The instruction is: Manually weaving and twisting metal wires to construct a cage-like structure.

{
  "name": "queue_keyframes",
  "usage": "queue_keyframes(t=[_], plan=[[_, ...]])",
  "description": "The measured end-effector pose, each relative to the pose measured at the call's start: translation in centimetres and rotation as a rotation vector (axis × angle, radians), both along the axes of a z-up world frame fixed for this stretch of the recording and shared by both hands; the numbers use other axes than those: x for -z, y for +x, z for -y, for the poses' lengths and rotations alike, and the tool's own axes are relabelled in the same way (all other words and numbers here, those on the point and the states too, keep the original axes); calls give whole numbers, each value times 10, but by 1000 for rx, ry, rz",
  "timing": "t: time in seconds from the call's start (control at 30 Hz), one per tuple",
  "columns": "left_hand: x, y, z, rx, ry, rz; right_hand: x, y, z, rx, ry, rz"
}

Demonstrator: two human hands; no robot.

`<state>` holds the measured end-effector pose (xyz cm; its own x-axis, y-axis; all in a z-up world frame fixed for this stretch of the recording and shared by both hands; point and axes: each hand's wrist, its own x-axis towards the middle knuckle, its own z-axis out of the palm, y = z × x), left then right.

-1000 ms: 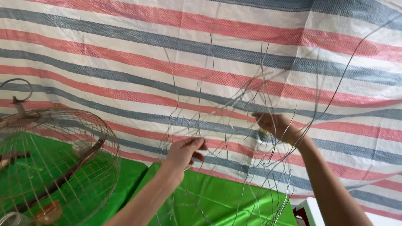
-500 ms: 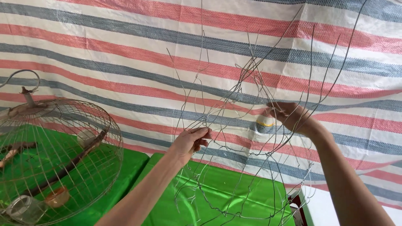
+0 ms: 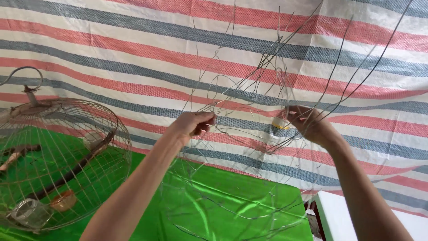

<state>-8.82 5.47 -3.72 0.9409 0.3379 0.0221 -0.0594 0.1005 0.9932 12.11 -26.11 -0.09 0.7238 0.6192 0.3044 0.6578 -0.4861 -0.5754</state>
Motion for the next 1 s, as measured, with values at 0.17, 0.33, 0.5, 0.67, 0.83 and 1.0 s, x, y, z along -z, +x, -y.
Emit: queue_keyframes(t=[0.17, 0.33, 0.5, 0.67, 0.83, 1.0], plan=[[40, 1, -44, 15, 75, -35, 45, -20, -30, 77, -66, 51], [98, 11, -58, 30, 18, -100, 115, 9, -48, 103, -73, -71], [87, 3, -34, 34, 38, -77, 84, -43, -43, 90, -58, -167], [97, -3, -35, 9, 57, -65, 31, -108, -6, -70, 41, -376], [87, -6, -27, -3, -107, -108, 86, -89, 56, 198, -256, 192], [91, -2, -23, -3, -107, -88, 62, -172, 35, 67, -63, 72]])
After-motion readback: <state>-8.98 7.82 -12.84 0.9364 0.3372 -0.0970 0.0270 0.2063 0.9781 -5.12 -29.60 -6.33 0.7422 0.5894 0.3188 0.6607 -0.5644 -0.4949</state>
